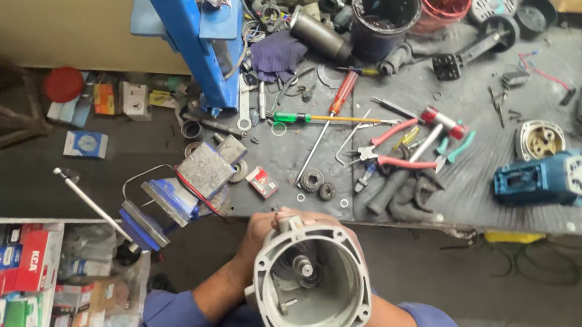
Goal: The person assembles a small electric motor by inserting a rotor into a stator housing, then installs a gear onto the shaft. The person uses a screwdriver to adjust internal components and aligns the gear with the rotor shaft before seating it.
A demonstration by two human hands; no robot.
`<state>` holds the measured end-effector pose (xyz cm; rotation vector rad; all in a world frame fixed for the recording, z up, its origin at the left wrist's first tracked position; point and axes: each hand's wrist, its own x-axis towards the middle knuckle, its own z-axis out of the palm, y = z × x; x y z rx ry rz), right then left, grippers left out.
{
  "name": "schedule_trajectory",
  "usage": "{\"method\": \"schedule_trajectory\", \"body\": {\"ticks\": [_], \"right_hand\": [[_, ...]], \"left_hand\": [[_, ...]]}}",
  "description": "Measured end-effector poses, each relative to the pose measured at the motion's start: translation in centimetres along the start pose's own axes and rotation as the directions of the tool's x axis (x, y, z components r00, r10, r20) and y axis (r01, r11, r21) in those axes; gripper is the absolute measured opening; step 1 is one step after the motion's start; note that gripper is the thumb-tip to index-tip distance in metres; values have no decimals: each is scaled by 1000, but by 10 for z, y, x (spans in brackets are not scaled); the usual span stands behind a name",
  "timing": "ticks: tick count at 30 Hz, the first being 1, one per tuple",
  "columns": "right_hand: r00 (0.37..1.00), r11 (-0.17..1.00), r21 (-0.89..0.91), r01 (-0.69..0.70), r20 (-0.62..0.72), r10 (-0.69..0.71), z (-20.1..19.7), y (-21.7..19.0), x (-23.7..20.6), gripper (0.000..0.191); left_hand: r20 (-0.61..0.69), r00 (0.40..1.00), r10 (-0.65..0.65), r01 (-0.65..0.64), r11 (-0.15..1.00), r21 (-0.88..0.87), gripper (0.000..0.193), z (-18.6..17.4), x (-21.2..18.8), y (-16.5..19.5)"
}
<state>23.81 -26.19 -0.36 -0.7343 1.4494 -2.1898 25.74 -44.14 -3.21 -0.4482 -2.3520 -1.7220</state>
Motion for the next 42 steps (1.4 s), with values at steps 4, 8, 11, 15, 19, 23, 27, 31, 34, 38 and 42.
{"method": "schedule_trajectory", "body": {"ticks": [4, 8, 11, 15, 19, 23, 27, 31, 34, 38, 42], "right_hand": [[980, 995, 60, 76, 182, -86, -40, -2, 3, 41], [951, 992, 92, 80, 290, -104, -62, -5, 6, 45], [935, 991, 95, 89, 335, -116, -72, -6, 10, 48], [904, 973, 9, 231, 367, -218, -66, -4, 14, 58], [935, 942, -272, 197, 340, -97, -43, -14, 17, 67], [909, 970, -230, 80, 416, 24, -24, -50, 13, 111], [955, 930, -367, -14, 272, 121, 21, -63, 19, 122], [941, 761, -630, 157, 329, 79, 68, -59, 33, 84], [934, 764, -593, 254, 354, -36, 101, -51, 41, 80], [934, 750, -592, 294, 345, -94, 145, -29, 58, 83], [973, 853, -511, 107, 229, 14, 179, -3, 70, 99]], "left_hand": [[165, 979, 116, -95, 987, -130, 30, 8, 15, 5], [148, 980, 136, -135, 991, -15, 31, 21, 19, 14], [-17, 989, 144, -140, 978, 154, 30, 36, 14, 21], [-327, 941, 81, -7, 975, 223, 22, 51, 3, 33], [-475, 880, 29, 71, 979, 191, 21, 52, -10, 43], [-546, 837, -33, 127, 983, 135, 22, 39, -29, 45], [-574, 816, 68, 44, 983, 180, 32, 16, -51, 31], [-556, 831, 27, 61, 988, 140, 25, -13, -72, 4], [-480, 877, -16, 54, 996, 65, 24, -48, -92, -11], [-400, 916, -41, 70, 996, 57, 30, -108, -108, -10], [-323, 945, 39, 45, 968, 248, 55, -171, -135, 14]]}}
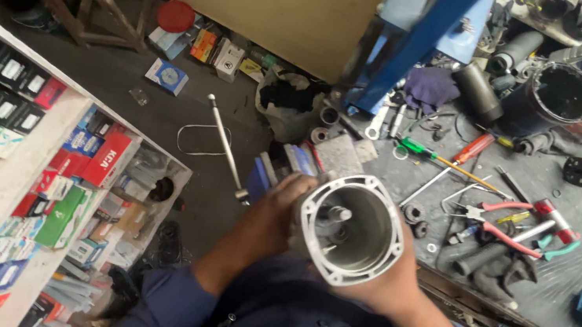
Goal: The person assembles a small electric motor by inserting a rotor into a stator housing, then installs a gear onto the shaft. The person uses a screwdriver to adjust internal components and aligns the gear with the rotor shaft before seating it.
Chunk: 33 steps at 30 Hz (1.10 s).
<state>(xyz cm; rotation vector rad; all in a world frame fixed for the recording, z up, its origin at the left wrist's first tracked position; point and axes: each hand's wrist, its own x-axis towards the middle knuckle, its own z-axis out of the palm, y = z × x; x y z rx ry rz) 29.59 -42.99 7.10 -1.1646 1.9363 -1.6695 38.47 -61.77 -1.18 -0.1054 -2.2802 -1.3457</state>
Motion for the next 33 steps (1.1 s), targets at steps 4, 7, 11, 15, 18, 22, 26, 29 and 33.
{"method": "schedule_trajectory", "body": {"ticks": [4, 7, 11, 15, 18, 22, 26, 29, 33], "right_hand": [[994, 994, -85, -75, -91, 67, 29, 14, 17, 100], [985, 984, -134, -114, -145, 95, 49, 30, 31, 100], [968, 956, -217, -195, -200, 152, 66, 46, 42, 97], [970, 987, 46, -156, -179, 162, 83, 64, 47, 103], [981, 994, 5, -105, -166, 105, 87, 76, 50, 105], [994, 981, -175, -81, -81, 67, 79, 79, 57, 104], [987, 984, -82, -155, -52, 151, 76, 67, 64, 102], [989, 982, -122, -141, -59, 135, 74, 62, 75, 96], [994, 970, -220, -106, -37, 101, 70, 60, 86, 90]], "left_hand": [[-125, 961, -246, 250, 968, 20, 51, -71, -20, -10], [-134, 822, -553, 537, 832, -140, 40, -107, -33, -44], [-98, 748, -656, 601, 733, -317, 43, -120, -39, -95], [126, 609, -783, 696, 451, -559, 49, -119, -29, -119], [144, 632, -761, 666, 438, -604, 50, -117, -15, -125], [160, 626, -763, 670, 421, -611, 45, -119, -12, -124], [211, 799, -564, 591, 670, -448, 46, -116, -38, -103], [455, 819, -350, 540, 738, -405, 41, -100, -51, -96], [701, 613, -363, 704, 653, -278, 57, -74, -51, -106]]}}
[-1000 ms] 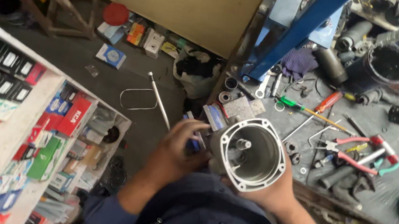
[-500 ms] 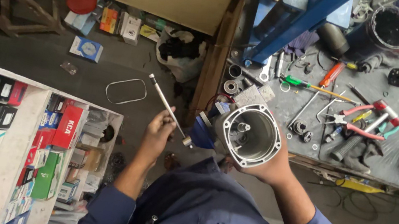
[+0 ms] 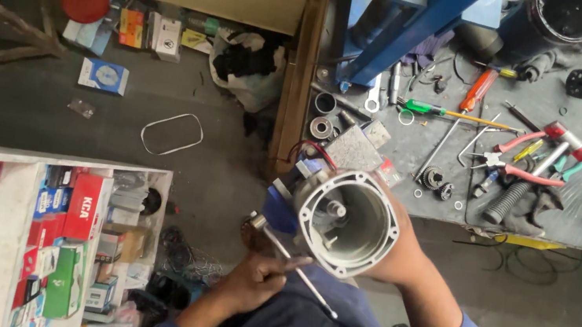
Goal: The person assembles a small electric motor by inserting a rotor into a stator housing, then installs a gear onto the shaft. The person uses a screwdriver to adjust internal components and aligns the gear with the rotor shaft before seating it.
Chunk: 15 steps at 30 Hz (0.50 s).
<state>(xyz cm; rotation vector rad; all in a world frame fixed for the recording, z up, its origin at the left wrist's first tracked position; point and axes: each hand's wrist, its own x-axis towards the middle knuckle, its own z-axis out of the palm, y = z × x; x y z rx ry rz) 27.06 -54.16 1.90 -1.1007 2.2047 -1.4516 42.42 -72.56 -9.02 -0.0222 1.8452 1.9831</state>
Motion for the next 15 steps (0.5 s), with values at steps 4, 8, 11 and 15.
{"method": "schedule_trajectory", "body": {"ticks": [4, 8, 11, 15], "right_hand": [[996, 983, 160, -88, 17, 87, -4, 4, 7, 84], [997, 981, 181, -73, 23, 70, -8, 7, 12, 83], [998, 980, 191, -55, 43, 48, -12, 5, 13, 82], [999, 991, 136, 18, 35, -23, -14, 2, 13, 81]], "left_hand": [[-166, 958, 234, -162, 919, 360, 25, -18, 40, -12], [-254, 821, -511, 211, 686, -696, 33, -42, 79, -5], [-412, 872, -266, -325, 315, -892, 41, -69, 91, 8], [-489, 844, -220, -485, 77, -871, 36, -119, 86, 45]]}}
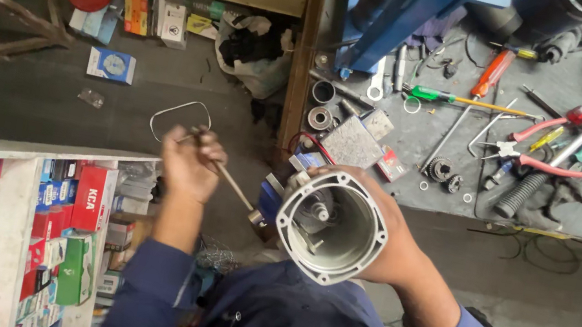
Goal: The person assembles a small electric motor by inserting a rotor into a stator housing, then installs a gear onto the shaft. The person uses a screwdriver to adjust internal components and aligns the gear with the rotor shaft before seating it.
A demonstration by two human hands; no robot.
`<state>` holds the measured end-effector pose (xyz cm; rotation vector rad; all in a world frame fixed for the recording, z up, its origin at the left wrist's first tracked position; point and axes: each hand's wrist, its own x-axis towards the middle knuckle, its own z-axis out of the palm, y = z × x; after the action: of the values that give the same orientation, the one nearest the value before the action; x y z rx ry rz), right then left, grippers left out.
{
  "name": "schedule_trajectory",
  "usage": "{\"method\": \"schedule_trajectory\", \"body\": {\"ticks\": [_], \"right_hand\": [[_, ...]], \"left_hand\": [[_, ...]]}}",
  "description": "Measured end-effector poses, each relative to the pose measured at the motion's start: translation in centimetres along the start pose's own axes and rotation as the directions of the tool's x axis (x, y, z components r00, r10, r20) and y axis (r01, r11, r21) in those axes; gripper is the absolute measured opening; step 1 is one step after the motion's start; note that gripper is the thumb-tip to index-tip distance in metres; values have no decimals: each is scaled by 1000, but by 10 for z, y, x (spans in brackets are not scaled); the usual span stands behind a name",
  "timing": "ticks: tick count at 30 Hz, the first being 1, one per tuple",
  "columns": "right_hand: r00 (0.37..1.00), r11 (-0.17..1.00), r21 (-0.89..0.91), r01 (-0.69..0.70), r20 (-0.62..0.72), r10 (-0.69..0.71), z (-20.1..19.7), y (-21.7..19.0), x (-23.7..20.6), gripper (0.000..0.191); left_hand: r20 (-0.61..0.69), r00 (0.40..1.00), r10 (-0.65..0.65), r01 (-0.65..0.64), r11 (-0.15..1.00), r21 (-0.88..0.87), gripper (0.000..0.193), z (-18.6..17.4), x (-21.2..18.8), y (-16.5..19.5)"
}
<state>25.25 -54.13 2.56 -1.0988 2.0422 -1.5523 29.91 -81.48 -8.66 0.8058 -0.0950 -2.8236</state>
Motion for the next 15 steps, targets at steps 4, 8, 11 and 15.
{"method": "schedule_trajectory", "body": {"ticks": [4, 8, 11, 15], "right_hand": [[999, 996, -84, 35, -13, -36, -1, -3, -6, 84], [998, 990, -123, 61, 1, -62, -3, 0, -8, 84], [998, 986, -154, 61, 31, -57, -4, 2, -12, 84], [995, 980, -178, 87, 66, -76, -7, 3, -16, 82]], "left_hand": [[132, 977, 167, -199, 938, 286, 46, 10, -31, 3], [693, 667, 275, -730, 50, 682, 51, -27, -110, -65], [719, 569, -398, -818, -192, 542, 30, -52, -138, -111], [541, 614, -575, -789, -456, 411, 19, -62, -120, -161]]}}
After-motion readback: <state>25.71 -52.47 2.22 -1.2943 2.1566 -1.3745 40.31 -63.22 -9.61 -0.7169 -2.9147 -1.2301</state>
